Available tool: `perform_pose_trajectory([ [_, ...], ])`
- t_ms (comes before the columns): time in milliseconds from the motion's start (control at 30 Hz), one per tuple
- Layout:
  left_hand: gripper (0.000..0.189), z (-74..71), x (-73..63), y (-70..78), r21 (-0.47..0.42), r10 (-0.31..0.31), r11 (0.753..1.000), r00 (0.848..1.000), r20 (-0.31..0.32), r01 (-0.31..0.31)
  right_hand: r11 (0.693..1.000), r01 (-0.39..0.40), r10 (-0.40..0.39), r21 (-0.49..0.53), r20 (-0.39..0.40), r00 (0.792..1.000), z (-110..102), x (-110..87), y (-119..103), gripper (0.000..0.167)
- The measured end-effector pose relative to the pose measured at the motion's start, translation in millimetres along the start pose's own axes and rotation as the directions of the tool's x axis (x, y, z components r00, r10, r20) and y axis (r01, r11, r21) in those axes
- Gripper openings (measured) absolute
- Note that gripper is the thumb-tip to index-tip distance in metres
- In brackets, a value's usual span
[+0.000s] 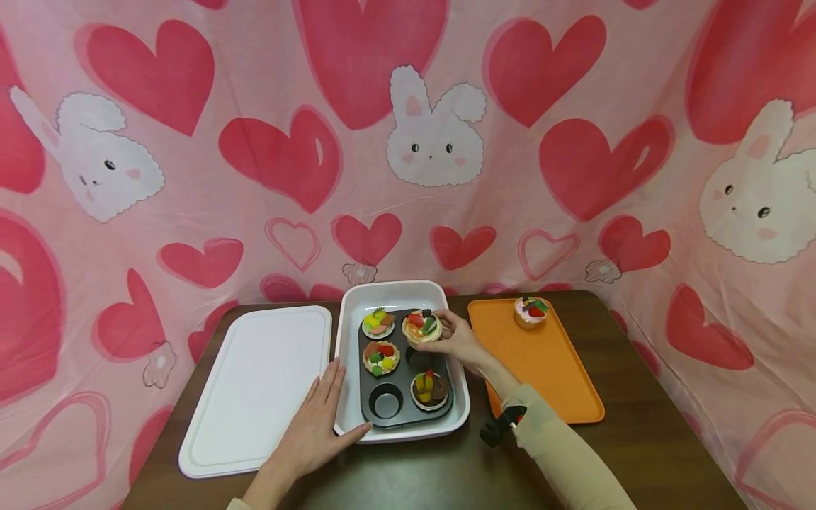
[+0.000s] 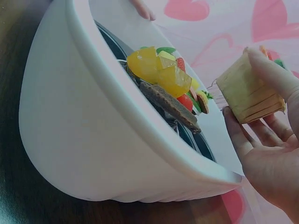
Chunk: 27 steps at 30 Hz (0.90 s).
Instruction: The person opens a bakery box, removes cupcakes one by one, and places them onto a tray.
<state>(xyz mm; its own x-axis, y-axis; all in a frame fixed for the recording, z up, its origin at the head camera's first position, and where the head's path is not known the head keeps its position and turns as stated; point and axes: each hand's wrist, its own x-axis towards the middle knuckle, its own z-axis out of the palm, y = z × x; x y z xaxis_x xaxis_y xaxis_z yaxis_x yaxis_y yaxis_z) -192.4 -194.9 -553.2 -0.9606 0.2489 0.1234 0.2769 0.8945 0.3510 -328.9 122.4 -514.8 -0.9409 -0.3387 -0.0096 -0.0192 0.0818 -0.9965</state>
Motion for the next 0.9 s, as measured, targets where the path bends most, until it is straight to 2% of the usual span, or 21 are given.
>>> perform_pose_trajectory([
  [267, 0.120, 0.2, 0.7, 0.2, 0.013, -0.007, 1.000, 1.000, -0.001, 0.008, 0.999, -0.024, 0.023, -0.029, -0.046, 0.999, -1.8, 0.8, 0.8, 0.065],
  [567, 0.119, 0.4, 0.3, 0.2, 0.008, -0.004, 1.000, 1.000, -0.007, 0.004, 0.999, 0.030, -0.034, -0.040, -0.113, 0.993, -4.4, -1.7, 0.0, 0.061],
  [800, 0.119, 1.2, -0.1, 0.2, 0.009, -0.006, 1.000, 1.000, -0.014, 0.007, 0.999, 0.037, -0.037, -0.001, -0.171, 0.985, -8.6, -2.5, -2.0, 0.062],
  [900, 0.119, 1.1, 0.1, 0.0, 0.011, -0.007, 1.000, 1.000, -0.007, 0.007, 0.999, 0.042, -0.044, -0.014, -0.181, 0.983, -10.9, -3.1, -3.0, 0.061],
])
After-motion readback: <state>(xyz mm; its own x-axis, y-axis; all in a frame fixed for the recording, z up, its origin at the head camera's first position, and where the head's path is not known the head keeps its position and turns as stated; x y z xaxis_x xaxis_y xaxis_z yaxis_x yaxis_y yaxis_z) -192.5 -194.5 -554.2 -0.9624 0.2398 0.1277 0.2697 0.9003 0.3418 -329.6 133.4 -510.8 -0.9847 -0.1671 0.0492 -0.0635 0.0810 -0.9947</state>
